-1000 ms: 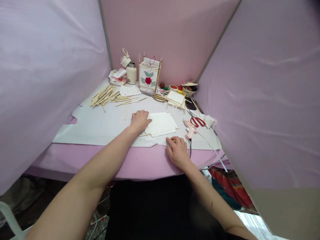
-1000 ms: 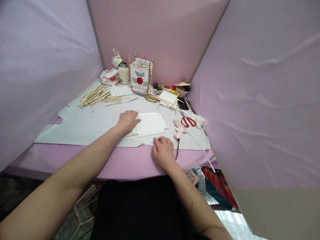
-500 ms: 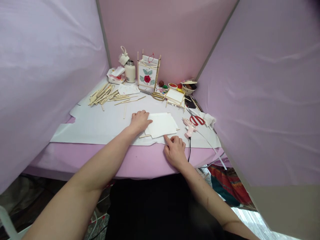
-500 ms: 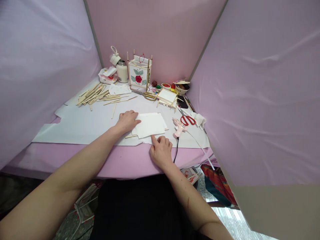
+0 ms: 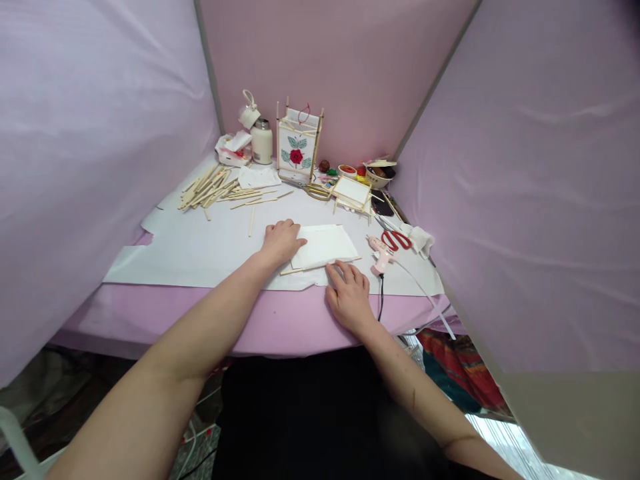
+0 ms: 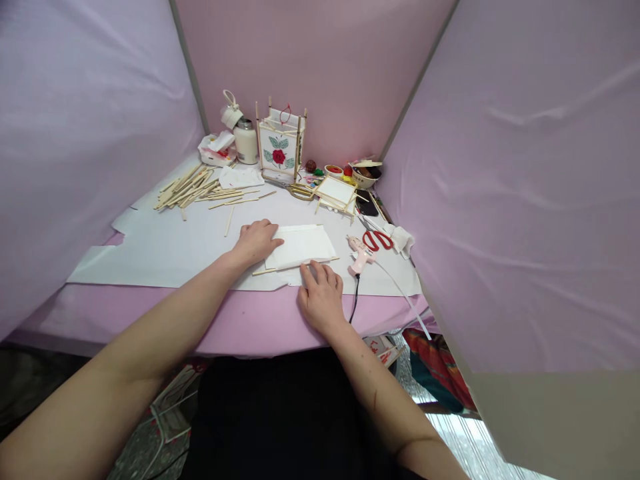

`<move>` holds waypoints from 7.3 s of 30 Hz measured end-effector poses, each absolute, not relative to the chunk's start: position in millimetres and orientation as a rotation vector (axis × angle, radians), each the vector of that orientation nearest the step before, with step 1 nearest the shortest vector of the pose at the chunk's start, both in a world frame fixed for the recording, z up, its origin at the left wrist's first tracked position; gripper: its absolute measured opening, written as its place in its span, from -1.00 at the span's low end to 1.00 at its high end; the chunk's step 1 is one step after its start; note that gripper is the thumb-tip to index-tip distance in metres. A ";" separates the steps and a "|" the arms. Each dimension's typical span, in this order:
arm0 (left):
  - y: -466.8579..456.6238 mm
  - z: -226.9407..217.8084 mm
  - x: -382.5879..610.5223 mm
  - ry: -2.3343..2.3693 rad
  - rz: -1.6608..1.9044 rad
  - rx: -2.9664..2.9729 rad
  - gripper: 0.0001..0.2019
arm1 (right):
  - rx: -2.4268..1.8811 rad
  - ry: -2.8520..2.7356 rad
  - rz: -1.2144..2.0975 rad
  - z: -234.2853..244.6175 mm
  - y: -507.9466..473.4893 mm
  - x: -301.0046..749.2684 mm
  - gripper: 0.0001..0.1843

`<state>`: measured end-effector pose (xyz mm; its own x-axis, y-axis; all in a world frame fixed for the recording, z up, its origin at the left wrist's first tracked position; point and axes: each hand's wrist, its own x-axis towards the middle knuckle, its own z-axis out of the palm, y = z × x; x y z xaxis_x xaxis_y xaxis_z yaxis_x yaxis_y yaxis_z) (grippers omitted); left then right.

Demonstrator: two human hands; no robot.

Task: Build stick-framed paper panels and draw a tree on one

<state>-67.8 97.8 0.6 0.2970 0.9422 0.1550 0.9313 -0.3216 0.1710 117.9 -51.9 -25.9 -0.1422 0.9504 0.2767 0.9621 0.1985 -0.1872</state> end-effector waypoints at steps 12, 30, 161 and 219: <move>100.1 -3.3 -68.5 1.796 0.367 2.499 -0.69 | -1.726 -2.218 -0.002 -19.1 -40.2 122.4 -0.52; 96.4 -2.8 -71.2 1.794 0.401 2.478 -0.71 | -1.616 -2.249 -0.069 -11.2 -30.9 114.1 -0.53; -50.2 -22.1 -39.3 1.790 0.387 2.565 -0.40 | -1.672 -2.266 -0.138 -21.9 -19.9 159.6 -0.48; 86.2 8.0 -81.5 1.919 0.228 2.205 -0.55 | -2.213 -1.343 0.172 -7.6 -2.2 224.6 -0.36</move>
